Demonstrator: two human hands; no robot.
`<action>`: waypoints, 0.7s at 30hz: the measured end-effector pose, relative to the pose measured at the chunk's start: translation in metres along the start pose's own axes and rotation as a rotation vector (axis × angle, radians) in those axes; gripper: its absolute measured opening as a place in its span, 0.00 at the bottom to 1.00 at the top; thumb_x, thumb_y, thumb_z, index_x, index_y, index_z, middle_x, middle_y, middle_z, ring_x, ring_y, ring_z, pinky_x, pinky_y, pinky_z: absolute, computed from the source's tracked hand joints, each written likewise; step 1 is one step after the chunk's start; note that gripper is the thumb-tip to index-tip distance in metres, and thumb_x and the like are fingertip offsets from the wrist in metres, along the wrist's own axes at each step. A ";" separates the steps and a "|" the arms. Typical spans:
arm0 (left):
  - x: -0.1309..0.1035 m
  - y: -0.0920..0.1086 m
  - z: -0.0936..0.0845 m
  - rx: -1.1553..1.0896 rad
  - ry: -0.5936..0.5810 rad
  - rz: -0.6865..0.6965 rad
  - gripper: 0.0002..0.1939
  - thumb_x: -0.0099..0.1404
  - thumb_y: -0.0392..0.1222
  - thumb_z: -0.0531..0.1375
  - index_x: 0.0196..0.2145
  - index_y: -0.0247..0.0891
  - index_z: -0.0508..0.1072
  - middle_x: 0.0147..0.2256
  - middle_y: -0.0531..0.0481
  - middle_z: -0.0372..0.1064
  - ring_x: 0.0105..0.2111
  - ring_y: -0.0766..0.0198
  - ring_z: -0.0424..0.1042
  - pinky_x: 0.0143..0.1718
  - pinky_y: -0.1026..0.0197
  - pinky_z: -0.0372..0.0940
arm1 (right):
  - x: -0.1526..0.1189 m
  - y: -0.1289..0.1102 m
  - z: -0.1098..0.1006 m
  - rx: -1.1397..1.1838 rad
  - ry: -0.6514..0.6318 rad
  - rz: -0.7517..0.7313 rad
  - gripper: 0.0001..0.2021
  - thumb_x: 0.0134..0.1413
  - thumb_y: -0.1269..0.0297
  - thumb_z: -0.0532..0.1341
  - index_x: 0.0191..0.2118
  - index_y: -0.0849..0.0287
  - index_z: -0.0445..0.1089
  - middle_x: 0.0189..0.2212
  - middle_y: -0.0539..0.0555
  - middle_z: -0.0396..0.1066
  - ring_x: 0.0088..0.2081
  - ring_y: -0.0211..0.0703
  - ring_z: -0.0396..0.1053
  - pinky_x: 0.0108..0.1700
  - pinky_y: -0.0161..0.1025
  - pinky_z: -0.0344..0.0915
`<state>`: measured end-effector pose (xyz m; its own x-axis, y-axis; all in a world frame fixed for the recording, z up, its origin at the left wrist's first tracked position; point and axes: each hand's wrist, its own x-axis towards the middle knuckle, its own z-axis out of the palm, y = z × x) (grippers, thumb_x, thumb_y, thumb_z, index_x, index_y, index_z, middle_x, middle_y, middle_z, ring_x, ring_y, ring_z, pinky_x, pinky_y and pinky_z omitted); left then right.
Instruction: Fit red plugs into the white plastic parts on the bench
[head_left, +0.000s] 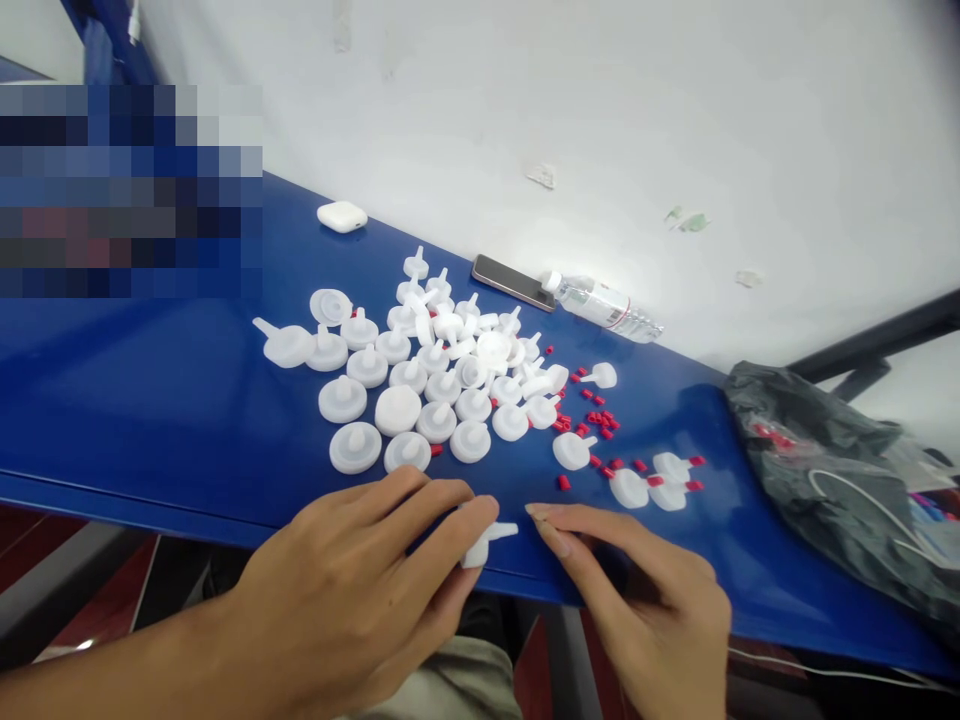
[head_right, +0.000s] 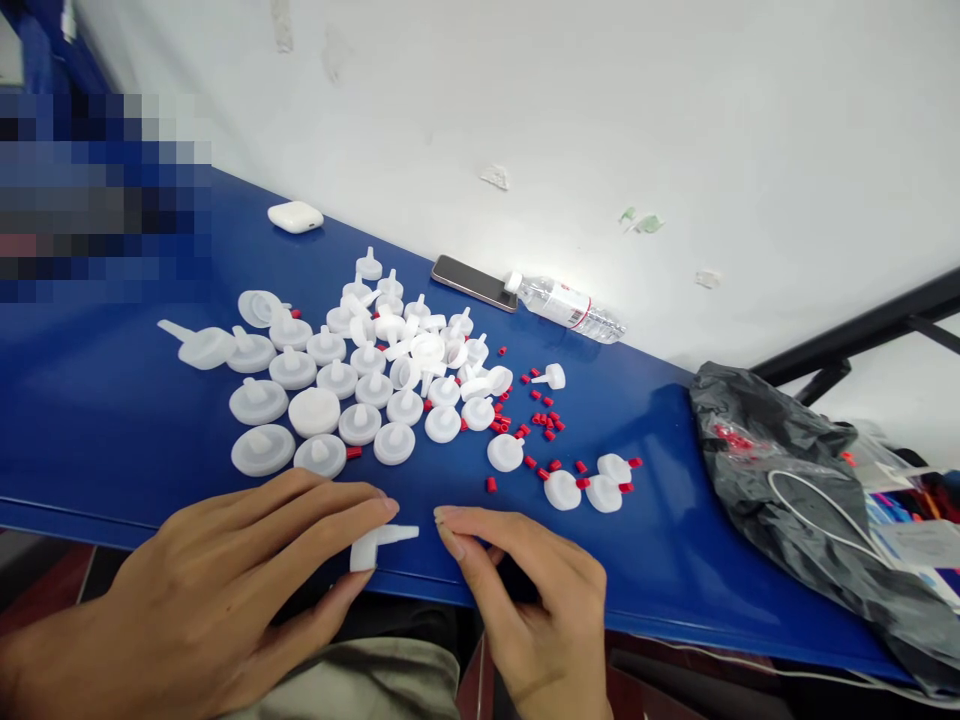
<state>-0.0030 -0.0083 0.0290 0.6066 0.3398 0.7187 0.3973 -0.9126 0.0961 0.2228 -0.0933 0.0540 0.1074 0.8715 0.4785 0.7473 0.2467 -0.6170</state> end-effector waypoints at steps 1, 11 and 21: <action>0.000 0.000 0.000 -0.001 0.006 -0.003 0.12 0.84 0.39 0.54 0.55 0.35 0.75 0.46 0.51 0.83 0.43 0.56 0.80 0.47 0.53 0.71 | 0.001 -0.001 0.000 0.013 -0.013 -0.012 0.09 0.66 0.71 0.71 0.43 0.45 0.83 0.40 0.38 0.88 0.38 0.35 0.86 0.44 0.24 0.78; -0.001 -0.003 0.001 0.019 -0.028 0.030 0.12 0.85 0.40 0.55 0.57 0.39 0.77 0.45 0.55 0.84 0.42 0.58 0.81 0.43 0.53 0.71 | -0.001 -0.002 0.002 0.071 0.037 -0.026 0.10 0.65 0.73 0.71 0.42 0.47 0.83 0.40 0.39 0.88 0.39 0.34 0.86 0.47 0.24 0.79; -0.004 -0.003 0.000 0.010 -0.010 0.051 0.12 0.86 0.40 0.55 0.56 0.38 0.77 0.46 0.57 0.85 0.42 0.60 0.83 0.43 0.55 0.73 | 0.004 -0.004 0.003 0.101 -0.058 -0.068 0.09 0.64 0.75 0.70 0.40 0.51 0.84 0.39 0.43 0.88 0.37 0.35 0.86 0.46 0.23 0.78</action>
<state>-0.0066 -0.0064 0.0259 0.6333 0.2951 0.7154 0.3724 -0.9266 0.0525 0.2188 -0.0893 0.0567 0.0184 0.8738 0.4859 0.6814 0.3447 -0.6456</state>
